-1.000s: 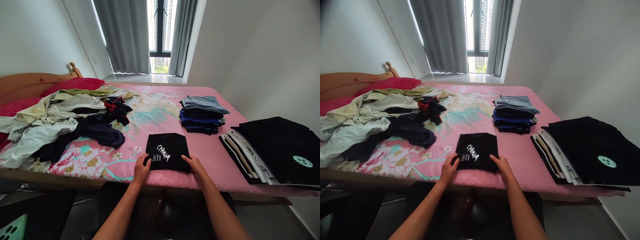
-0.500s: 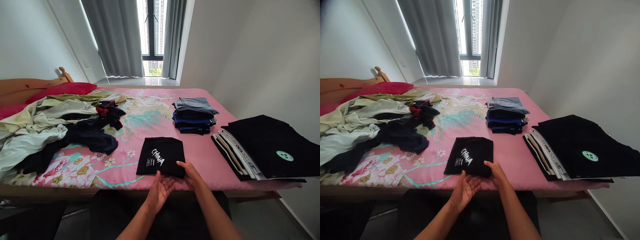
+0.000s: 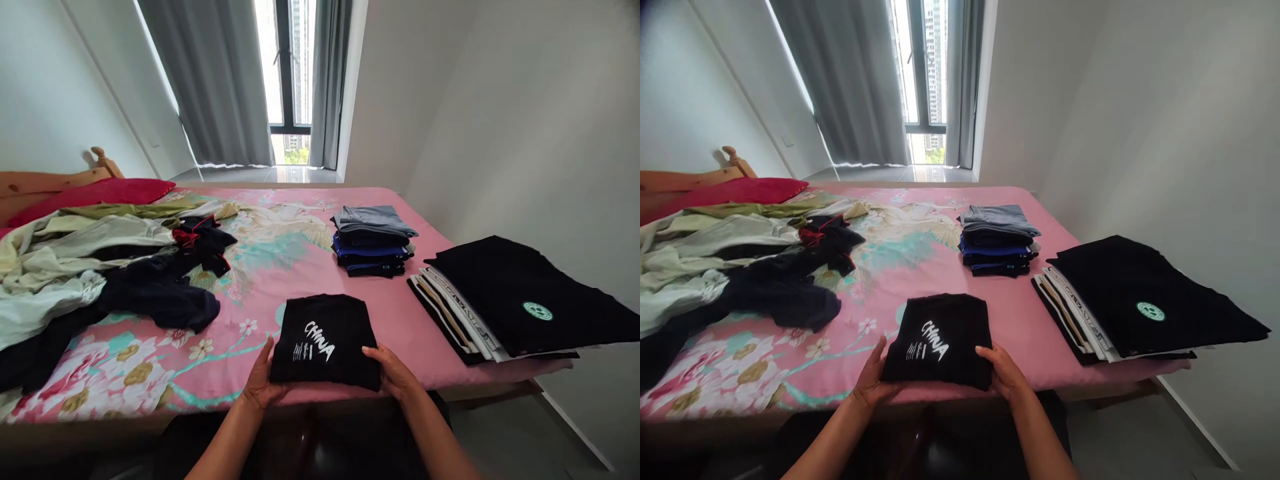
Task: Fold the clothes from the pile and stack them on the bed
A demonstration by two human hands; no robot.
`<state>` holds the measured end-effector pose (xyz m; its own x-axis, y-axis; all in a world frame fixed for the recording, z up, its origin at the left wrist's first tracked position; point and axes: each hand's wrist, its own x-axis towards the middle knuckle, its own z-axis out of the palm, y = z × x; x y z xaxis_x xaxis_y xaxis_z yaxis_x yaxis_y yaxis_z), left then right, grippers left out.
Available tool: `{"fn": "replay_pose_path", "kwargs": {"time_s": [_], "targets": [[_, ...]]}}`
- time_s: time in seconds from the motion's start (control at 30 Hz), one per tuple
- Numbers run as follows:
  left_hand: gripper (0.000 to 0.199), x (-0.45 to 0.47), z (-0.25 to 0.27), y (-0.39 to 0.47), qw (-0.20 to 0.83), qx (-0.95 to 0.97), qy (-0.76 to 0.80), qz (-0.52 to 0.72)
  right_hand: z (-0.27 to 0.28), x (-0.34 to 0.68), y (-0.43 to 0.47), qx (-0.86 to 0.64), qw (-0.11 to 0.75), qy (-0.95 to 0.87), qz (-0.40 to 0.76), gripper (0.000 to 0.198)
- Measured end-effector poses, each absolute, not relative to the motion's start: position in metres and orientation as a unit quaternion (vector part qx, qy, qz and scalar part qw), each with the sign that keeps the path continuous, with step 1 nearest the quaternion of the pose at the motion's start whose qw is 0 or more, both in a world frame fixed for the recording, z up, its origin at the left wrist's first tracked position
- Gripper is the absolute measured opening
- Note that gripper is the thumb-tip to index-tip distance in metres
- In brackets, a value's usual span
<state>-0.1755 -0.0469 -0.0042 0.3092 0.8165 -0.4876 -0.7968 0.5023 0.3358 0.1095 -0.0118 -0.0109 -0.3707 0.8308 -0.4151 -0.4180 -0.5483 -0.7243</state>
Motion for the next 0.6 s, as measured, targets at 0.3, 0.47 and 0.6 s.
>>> {"fn": "replay_pose_path", "kwargs": {"time_s": [0.3, 0.47, 0.6], "targets": [[0.036, -0.167, -0.003, -0.040, 0.768, 0.131, 0.420, 0.465, -0.002, 0.102, 0.004, -0.339, 0.384, -0.195, 0.836, 0.039], [0.039, -0.168, 0.006, -0.050, 0.763, 0.093, 0.433, 0.470, -0.002, 0.093, 0.002, -0.364, 0.360, -0.149, 0.846, 0.037], [0.039, -0.165, 0.015, -0.053, 0.763, 0.121, 0.440, 0.458, 0.019, 0.095, 0.004, -0.340, 0.409, -0.208, 0.821, 0.038]]}}
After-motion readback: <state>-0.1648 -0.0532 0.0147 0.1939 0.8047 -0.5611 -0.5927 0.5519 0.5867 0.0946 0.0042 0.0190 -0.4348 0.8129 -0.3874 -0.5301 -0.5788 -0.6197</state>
